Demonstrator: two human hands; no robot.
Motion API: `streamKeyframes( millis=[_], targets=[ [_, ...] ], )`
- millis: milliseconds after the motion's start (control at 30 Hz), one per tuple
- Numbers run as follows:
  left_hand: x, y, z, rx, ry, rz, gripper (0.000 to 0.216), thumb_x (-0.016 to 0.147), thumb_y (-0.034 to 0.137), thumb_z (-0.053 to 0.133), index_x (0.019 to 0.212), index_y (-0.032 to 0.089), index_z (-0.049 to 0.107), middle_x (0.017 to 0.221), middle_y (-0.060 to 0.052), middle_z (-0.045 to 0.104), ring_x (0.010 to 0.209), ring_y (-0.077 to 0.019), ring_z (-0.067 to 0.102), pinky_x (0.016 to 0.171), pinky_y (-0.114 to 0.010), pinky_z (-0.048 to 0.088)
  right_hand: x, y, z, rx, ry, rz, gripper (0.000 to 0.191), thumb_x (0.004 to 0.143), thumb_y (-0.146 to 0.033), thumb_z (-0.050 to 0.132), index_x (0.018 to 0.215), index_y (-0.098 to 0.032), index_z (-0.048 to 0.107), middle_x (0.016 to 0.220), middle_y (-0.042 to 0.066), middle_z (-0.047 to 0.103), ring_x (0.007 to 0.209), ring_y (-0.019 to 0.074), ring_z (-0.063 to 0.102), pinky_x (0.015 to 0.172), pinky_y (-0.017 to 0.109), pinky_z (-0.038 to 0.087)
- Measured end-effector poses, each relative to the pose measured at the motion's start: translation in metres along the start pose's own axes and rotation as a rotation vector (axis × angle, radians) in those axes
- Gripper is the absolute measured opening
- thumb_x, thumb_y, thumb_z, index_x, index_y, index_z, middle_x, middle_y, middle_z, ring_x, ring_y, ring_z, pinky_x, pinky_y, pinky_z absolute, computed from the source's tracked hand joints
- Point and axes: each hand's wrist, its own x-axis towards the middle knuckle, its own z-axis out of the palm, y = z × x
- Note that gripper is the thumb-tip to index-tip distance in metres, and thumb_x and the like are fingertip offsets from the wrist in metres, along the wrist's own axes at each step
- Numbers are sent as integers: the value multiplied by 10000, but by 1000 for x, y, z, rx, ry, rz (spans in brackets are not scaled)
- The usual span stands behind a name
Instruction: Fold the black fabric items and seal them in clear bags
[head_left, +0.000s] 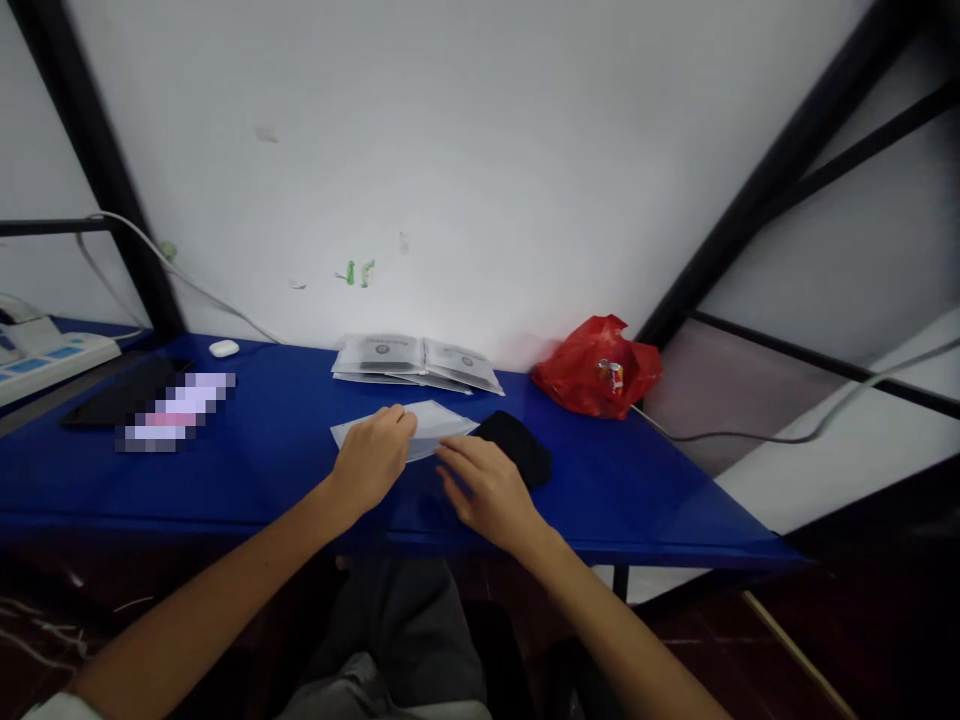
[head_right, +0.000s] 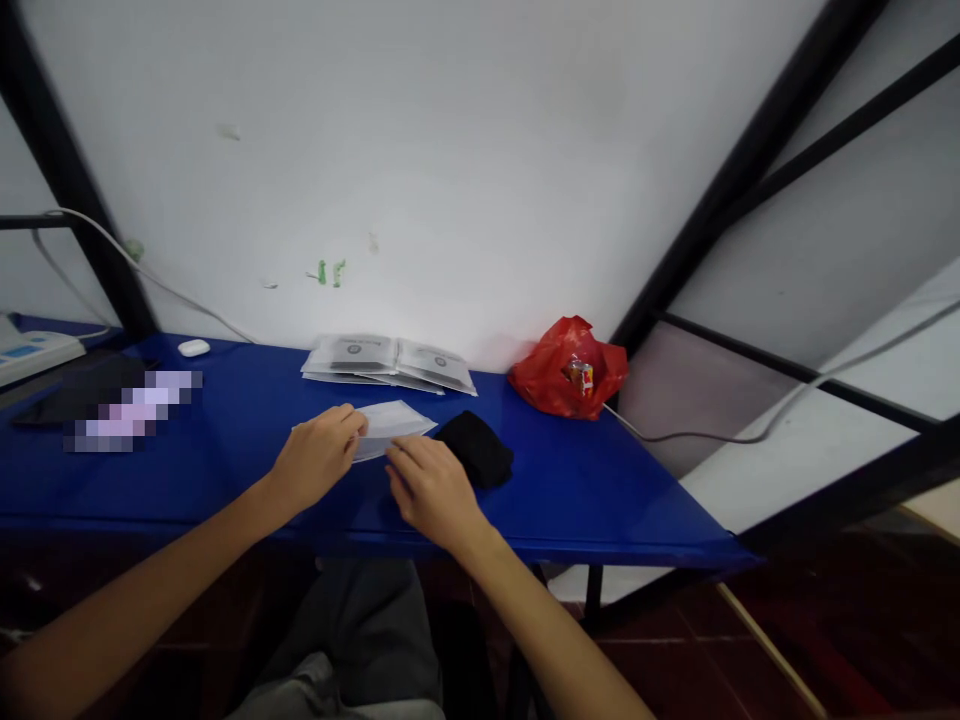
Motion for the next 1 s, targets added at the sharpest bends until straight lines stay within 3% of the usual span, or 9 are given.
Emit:
streamKeyframes(
  millis=[100, 300, 433, 533, 667, 767, 867, 1000],
  targets=[
    [6, 2, -4, -87, 20, -8, 197, 843, 78, 412, 846, 207, 561, 846, -16, 588, 801, -168, 572, 670, -277, 437, 6, -7, 9, -48, -113, -52, 254, 870, -149, 448, 1051, -175, 624, 1077, 113, 661, 968, 236, 600, 837, 382, 491],
    [-1, -4, -6, -123, 56, -39, 184, 876, 132, 412, 874, 213, 577, 875, -10, 607, 793, -149, 576, 694, -262, 438, 11, 7, 24, -108, -276, 88, 184, 813, -114, 516, 934, -163, 645, 1004, 122, 679, 929, 272, 619, 836, 419, 487],
    [-13, -13, -4, 51, -44, 2, 204, 900, 170, 416, 949, 213, 609, 903, -37, 617, 875, -187, 582, 669, -270, 442, 5, 7, 21, 57, -207, 125, 209, 845, -185, 516, 1005, -186, 651, 1056, 96, 685, 970, 236, 635, 867, 370, 494],
    [-19, -22, -2, 159, -81, -24, 266, 916, 161, 381, 1038, 211, 612, 919, -54, 619, 883, -198, 590, 651, -274, 449, 0, 7, 9, 259, -66, 85, 213, 884, -256, 491, 1025, -212, 644, 1033, 62, 699, 956, 185, 650, 863, 316, 507],
    [-23, -40, 3, 218, -66, -86, 304, 920, 167, 373, 1118, 206, 601, 975, -63, 626, 936, -212, 597, 653, -277, 461, -7, 27, -14, 210, 83, 172, 236, 869, -284, 513, 1059, -197, 622, 1113, 93, 663, 1049, 211, 610, 927, 383, 477],
    [-25, -54, 10, 218, -66, -121, 314, 919, 173, 373, 1122, 206, 610, 982, -58, 633, 926, -208, 610, 655, -272, 465, -13, 54, -28, 60, -54, 319, 276, 854, -339, 528, 1067, -183, 609, 1285, 126, 557, 1157, 264, 540, 971, 459, 428],
    [-26, -64, 19, 199, -65, -132, 322, 929, 199, 362, 1127, 213, 616, 965, -55, 640, 916, -201, 619, 649, -262, 464, -22, 72, -34, 33, -288, 415, 228, 839, -376, 540, 929, -186, 629, 1234, 125, 590, 1111, 275, 567, 944, 451, 437],
    [-28, -68, 27, 178, -53, -148, 328, 938, 227, 354, 1130, 225, 620, 964, -47, 646, 917, -189, 621, 650, -247, 459, -29, 70, -29, 41, -406, 488, 428, 804, -460, 572, 1108, -160, 588, 1194, 146, 607, 1112, 284, 566, 953, 432, 431]
  ],
)
